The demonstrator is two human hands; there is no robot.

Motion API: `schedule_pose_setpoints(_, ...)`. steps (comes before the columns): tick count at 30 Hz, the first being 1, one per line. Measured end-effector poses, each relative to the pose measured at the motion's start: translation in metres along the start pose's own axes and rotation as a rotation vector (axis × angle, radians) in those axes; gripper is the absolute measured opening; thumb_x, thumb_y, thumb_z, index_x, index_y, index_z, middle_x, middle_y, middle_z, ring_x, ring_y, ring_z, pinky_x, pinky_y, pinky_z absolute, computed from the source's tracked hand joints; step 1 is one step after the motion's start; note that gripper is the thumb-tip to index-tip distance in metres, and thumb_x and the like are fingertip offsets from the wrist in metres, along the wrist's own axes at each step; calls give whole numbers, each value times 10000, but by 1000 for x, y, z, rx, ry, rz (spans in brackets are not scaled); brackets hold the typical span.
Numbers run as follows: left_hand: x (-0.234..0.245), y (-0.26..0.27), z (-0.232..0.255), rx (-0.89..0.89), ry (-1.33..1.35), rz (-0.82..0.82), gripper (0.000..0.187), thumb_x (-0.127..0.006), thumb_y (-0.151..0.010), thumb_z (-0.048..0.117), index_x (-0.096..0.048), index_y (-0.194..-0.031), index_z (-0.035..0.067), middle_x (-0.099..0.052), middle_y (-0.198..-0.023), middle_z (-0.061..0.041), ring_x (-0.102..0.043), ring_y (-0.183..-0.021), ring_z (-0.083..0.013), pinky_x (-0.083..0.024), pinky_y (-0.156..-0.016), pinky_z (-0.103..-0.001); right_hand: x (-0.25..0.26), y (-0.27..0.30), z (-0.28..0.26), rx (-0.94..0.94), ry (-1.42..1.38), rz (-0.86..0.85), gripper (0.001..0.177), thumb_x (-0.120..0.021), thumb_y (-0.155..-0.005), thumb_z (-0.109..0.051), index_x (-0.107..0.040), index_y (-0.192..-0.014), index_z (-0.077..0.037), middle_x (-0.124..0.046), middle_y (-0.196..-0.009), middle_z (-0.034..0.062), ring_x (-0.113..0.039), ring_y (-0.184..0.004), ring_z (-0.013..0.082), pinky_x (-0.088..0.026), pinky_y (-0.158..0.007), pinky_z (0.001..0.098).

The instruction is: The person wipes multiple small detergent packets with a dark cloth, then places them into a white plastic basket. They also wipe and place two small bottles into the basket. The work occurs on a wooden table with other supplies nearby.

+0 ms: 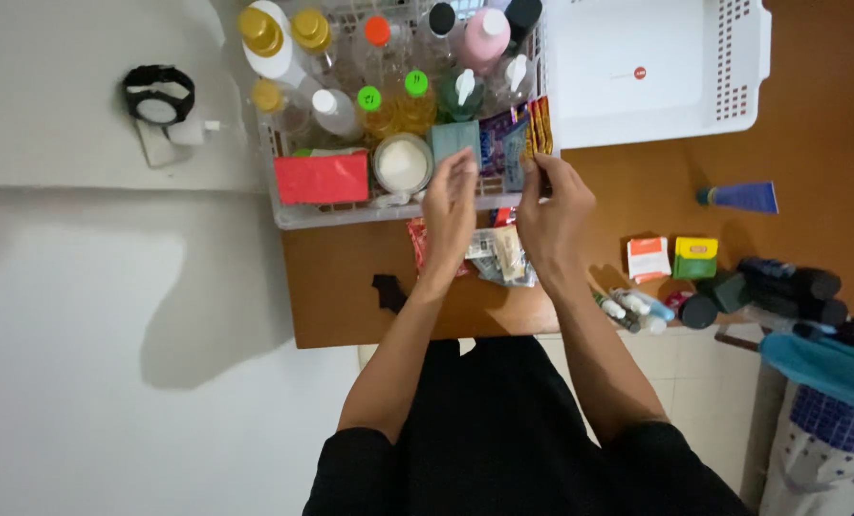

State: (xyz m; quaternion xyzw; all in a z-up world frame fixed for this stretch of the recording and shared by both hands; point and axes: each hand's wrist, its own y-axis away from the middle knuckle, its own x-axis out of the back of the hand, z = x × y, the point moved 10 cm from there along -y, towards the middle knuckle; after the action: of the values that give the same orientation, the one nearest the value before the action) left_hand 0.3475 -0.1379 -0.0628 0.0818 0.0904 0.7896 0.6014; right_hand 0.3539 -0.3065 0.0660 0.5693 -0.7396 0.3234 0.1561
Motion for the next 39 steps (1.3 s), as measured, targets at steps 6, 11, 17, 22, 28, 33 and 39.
schedule_pose_setpoints(6, -62, -52, -68, 173, 88, -79, 533, -507, -1050, 404, -593, -1374, -9, -661, -1324, -173, -624, -1232, -261, -471, -1050, -351, -53, -24, 59, -110, -1, -91, 152, -669, -1012, -86, -725, -1056, 48, -725, -931, 222, -736, -781, 328, -574, -722, 394)
schedule_pose_setpoints(11, -64, -69, -95, 253, 63, -68, 579, -500, -1041, 449, -636, -1325, -36, -690, -1274, -175, -634, -1183, -272, -475, -1013, -347, -76, -26, 79, -158, 178, -155, 174, -684, -968, -154, -766, -992, -2, -667, -938, 188, -673, -829, 346, -534, -713, 453)
schedule_pose_setpoints(17, -41, -52, -79, 141, 49, -85, 506, -543, -1060, 381, -646, -1311, -46, -696, -1256, -143, -647, -1175, -239, -499, -1009, -336, -69, -17, 65, -65, 350, -189, 191, -679, -990, -194, -735, -1082, -37, -629, -1020, 142, -643, -932, 342, -514, -730, 455)
schedule_pose_setpoints(22, 25, 16, -20, 13, 258, -3, 340, -574, -1081, 230, -653, -1301, -17, -708, -1186, -93, -665, -1090, -165, -540, -941, -286, -56, 37, 51, -38, 130, -201, 119, -652, -1036, -156, -692, -1093, -60, -660, -1023, 121, -674, -924, 339, -538, -803, 449)
schedule_pose_setpoints(28, 98, 72, -127, 200, -68, 150, 289, -582, -1080, 187, -757, -1188, -16, -790, -1007, -135, -721, -904, -173, -574, -787, -291, -135, 139, 82, -82, 250, -613, 222, -691, -927, -206, -679, -1090, -55, -664, -1018, 192, -681, -859, 401, -542, -709, 515)
schedule_pose_setpoints(33, 83, 99, -241, 226, -340, -15, 557, -558, -1045, 376, -487, -1498, 60, -662, -1328, -231, -661, -1213, -357, -503, -1024, -432, -175, 175, 117, -123, 468, -564, 387, -695, -864, -306, -681, -1140, -35, -644, -1041, 260, -679, -825, 455, -551, -685, 553)
schedule_pose_setpoints(39, 76, 103, -230, 407, -328, -113, 606, -464, -1067, 410, -400, -1585, 102, -553, -1473, -227, -522, -1345, -372, -407, -1118, -430, -176, 176, 130, -144, 245, -464, 152, -752, -932, -211, -695, -953, -71, -715, -937, 186, -698, -900, 383, -557, -815, 517)
